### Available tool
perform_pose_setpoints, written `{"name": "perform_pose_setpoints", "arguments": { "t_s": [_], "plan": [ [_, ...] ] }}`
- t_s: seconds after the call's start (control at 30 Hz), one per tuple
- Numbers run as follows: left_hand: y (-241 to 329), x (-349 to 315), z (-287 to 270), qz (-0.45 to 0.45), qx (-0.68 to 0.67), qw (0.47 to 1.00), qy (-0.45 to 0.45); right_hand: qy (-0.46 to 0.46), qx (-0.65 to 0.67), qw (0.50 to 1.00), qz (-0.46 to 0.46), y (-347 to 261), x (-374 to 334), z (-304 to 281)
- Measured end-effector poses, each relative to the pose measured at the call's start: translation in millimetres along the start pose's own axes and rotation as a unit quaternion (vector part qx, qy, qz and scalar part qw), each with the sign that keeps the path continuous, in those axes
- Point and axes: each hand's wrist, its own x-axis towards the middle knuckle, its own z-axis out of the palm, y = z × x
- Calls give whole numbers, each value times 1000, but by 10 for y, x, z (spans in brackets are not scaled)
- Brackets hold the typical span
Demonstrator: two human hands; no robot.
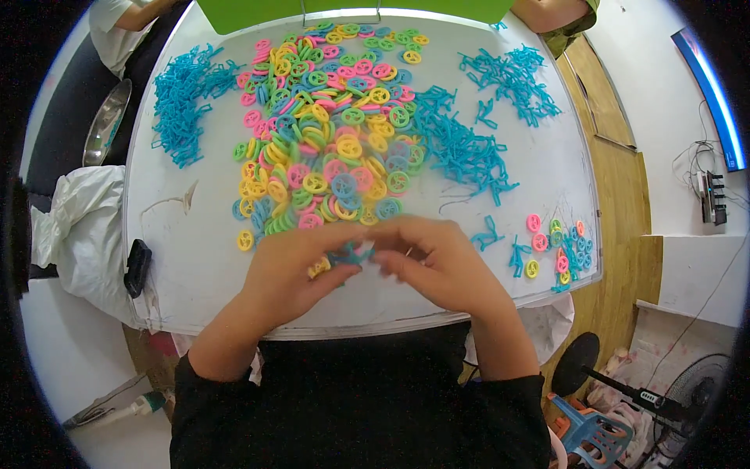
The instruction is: Connecting colorful smiley-face plastic links together at a white table.
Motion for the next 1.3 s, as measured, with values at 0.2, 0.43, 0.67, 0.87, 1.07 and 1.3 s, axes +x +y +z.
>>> {"name": "perform_pose_setpoints", "arguments": {
  "t_s": [0.2,0.43,0.67,0.87,1.07,1.3],
  "plan": [
    [-100,34,-71,5,7,994,113,141,-428,886,-108,280,207,46],
    [-174,46,-80,36,4,992,123,126,-441,869,-186,169,90,149],
    [-165,52,-56,-4,-59,988,140,108,-306,936,-138,317,98,79],
    [-161,68,-24,28,-58,988,141,166,-424,881,-125,348,178,74],
    [-122,36,-27,36,-75,986,142,114,-337,933,-56,253,112,29],
    [-189,44,-63,7,-103,990,97,110,-316,937,-99,315,148,20]
  ]
}}
